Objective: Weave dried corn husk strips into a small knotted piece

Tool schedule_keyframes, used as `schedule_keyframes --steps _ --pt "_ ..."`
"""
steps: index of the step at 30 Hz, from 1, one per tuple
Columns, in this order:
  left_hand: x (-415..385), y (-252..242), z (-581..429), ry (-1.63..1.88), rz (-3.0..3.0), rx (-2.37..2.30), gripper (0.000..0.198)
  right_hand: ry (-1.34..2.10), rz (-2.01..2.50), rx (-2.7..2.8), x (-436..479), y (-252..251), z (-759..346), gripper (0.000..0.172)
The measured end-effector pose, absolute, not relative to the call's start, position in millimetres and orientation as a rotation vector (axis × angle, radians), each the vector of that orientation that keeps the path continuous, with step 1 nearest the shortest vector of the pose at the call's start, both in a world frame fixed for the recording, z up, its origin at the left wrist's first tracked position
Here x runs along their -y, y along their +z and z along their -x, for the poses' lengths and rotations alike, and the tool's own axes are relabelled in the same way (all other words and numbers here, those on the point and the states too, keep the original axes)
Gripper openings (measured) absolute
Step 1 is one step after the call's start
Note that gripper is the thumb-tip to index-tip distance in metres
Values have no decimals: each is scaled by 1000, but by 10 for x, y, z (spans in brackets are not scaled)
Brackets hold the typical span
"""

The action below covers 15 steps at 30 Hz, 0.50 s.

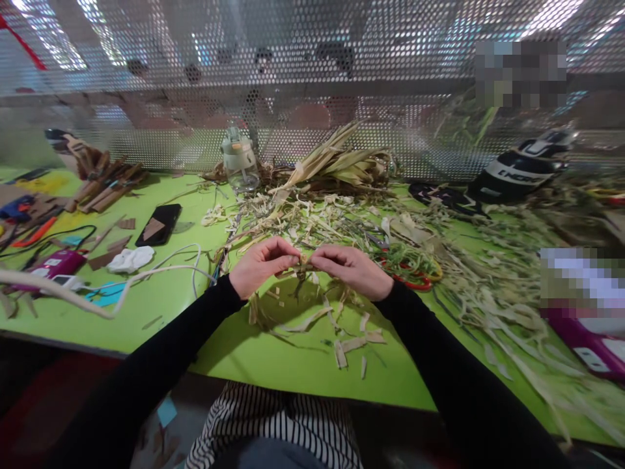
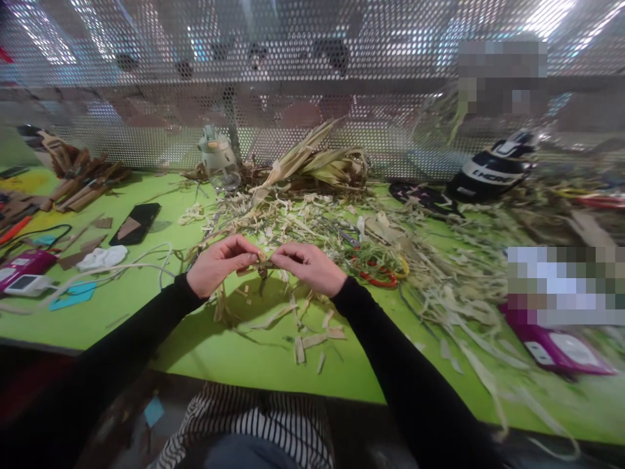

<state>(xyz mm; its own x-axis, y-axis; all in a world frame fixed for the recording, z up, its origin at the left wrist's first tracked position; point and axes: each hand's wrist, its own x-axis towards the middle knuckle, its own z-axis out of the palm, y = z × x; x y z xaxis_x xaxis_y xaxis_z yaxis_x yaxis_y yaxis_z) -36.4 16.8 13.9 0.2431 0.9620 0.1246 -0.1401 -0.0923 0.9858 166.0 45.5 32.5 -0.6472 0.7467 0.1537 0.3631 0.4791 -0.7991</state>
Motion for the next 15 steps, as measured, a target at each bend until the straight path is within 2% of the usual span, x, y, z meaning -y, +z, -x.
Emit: schedule_keyframes --steps 4,8,12,15 --pt "-171 138 420 987 -1495 -729 20 1152 976 2274 -441 316 -1649 28" --pt "-175 133 447 789 -2055 -793 13 971 1082 2327 -434 299 -1644 24" --pt "-165 1 360 494 -2691 -991 20 842 1116 2403 -467 243 -1655 24" --pt "-143 -120 284 464 -2573 -1059 14 830 1130 2479 -494 159 -1674 22"
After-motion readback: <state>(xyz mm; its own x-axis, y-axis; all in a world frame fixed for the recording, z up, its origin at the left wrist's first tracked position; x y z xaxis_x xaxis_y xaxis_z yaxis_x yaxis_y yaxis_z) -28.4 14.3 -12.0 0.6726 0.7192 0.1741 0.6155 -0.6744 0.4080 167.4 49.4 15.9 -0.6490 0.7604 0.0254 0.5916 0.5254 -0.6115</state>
